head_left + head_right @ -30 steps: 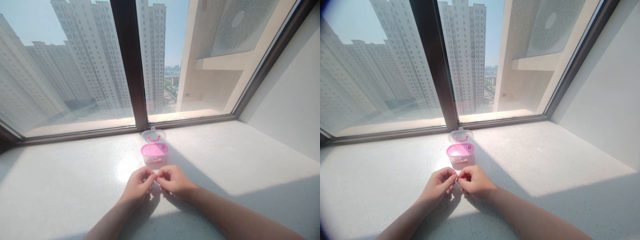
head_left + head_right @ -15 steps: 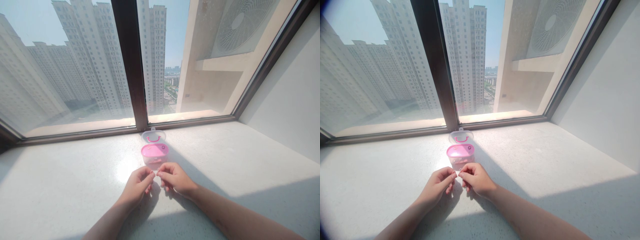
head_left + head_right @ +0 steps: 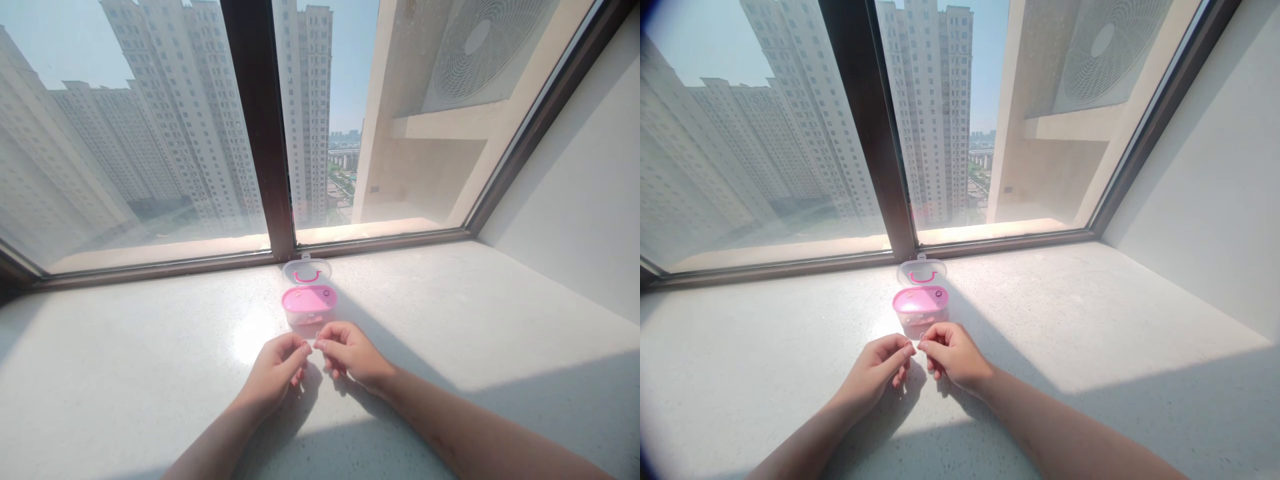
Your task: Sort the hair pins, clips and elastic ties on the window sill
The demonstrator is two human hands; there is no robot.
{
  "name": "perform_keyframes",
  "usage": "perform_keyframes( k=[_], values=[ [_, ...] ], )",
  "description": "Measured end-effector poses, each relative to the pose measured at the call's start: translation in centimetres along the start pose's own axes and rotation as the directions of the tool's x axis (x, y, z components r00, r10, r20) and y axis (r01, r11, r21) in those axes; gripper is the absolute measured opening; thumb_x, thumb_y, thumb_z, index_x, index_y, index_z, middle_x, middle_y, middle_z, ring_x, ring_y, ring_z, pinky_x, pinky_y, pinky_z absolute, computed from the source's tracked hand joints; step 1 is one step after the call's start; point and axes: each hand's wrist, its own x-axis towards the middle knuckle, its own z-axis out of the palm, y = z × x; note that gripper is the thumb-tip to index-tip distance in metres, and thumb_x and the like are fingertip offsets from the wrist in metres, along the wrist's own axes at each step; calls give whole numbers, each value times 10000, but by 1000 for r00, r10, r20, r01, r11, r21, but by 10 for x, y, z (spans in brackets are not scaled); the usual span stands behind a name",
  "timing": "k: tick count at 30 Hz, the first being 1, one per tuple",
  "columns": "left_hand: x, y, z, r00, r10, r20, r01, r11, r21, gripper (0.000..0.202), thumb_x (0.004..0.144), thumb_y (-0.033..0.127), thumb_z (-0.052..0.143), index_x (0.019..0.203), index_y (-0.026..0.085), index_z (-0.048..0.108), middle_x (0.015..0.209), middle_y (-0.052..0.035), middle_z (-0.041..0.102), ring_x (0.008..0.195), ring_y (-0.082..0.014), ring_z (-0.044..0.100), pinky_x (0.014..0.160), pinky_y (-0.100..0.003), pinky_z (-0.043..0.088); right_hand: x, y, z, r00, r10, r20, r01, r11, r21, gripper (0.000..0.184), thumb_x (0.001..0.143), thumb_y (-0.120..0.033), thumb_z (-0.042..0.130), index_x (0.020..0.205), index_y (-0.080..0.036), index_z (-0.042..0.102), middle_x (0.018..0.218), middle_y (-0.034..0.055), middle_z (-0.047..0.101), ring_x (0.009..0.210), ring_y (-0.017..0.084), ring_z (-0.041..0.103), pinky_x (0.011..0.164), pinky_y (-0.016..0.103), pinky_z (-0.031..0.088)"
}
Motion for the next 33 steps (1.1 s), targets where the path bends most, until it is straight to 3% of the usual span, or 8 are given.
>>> perform_keyframes(
  k=[33],
  values=[
    [0, 1, 1, 1000, 11, 9, -11, 1000, 11, 284, 821, 415, 604, 733, 149, 551, 524, 33, 532, 443, -95, 469, 466, -220, 379, 0, 1, 0, 1000, 11, 8, -11, 1000, 5, 248, 779, -377, 646, 730, -157, 542, 486, -49, 529, 361, 59, 447, 358, 162, 325]
  ],
)
